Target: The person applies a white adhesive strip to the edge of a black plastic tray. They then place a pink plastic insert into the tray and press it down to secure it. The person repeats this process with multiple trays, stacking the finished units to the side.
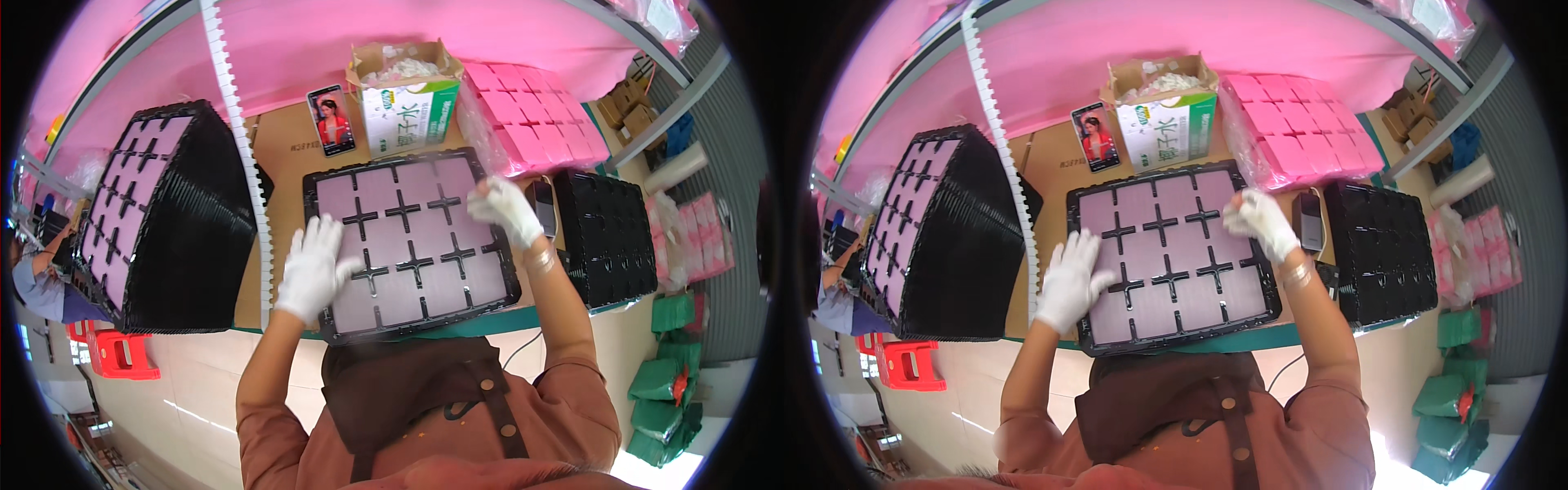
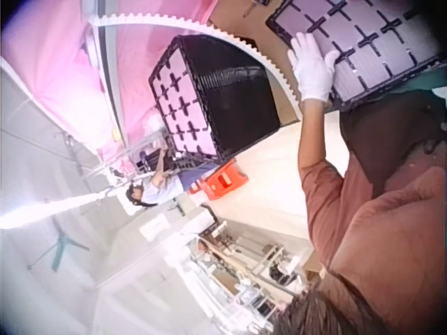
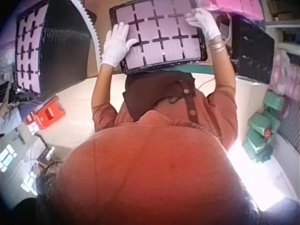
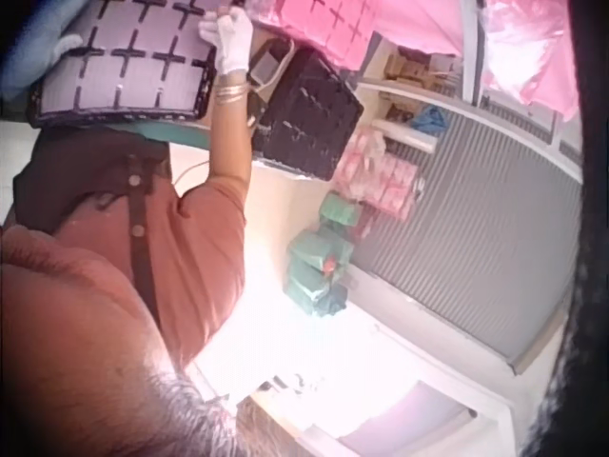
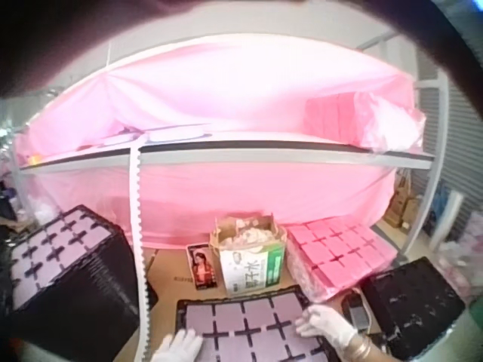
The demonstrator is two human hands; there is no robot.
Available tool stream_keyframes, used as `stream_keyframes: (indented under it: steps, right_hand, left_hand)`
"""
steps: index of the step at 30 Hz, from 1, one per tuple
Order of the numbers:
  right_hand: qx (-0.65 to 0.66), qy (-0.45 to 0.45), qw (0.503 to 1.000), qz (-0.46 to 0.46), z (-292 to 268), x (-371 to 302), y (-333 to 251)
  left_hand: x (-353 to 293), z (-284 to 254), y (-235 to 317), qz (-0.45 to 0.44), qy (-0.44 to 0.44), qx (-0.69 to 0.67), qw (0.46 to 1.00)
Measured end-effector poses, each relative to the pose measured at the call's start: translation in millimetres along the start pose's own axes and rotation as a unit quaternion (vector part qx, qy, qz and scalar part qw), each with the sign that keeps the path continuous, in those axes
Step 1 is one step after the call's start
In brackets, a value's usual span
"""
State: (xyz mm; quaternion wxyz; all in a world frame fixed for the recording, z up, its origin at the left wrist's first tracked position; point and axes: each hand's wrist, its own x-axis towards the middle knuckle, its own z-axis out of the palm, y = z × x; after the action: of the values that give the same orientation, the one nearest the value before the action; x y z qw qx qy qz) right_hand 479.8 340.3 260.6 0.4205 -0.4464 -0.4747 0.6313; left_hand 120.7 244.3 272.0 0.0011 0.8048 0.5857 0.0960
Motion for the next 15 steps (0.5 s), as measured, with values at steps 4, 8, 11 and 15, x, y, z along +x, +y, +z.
stream_keyframes:
  steps: [4,8,11,15]
  right_hand:
    - [-0.068,-0.072,0.978,0.184,0.1,-75.3,32.6]
    - [-0.351,0.149,0.920,0.091,-7.8,-114.9,22.7]
    - [-0.489,0.241,0.838,-0.016,-9.0,-120.8,21.9]
    - [-0.532,0.238,0.808,-0.081,-10.7,-108.9,53.8]
  left_hand:
    - [-62.2,-17.9,42.1,0.114,-0.160,-0.099,0.976]
    - [-116.5,-22.6,32.2,0.021,-0.110,-0.179,0.978]
    - [-121.7,-21.6,21.3,-0.164,-0.001,-0.462,0.871]
    - [-103.6,26.1,10.5,-0.252,0.073,-0.299,0.917]
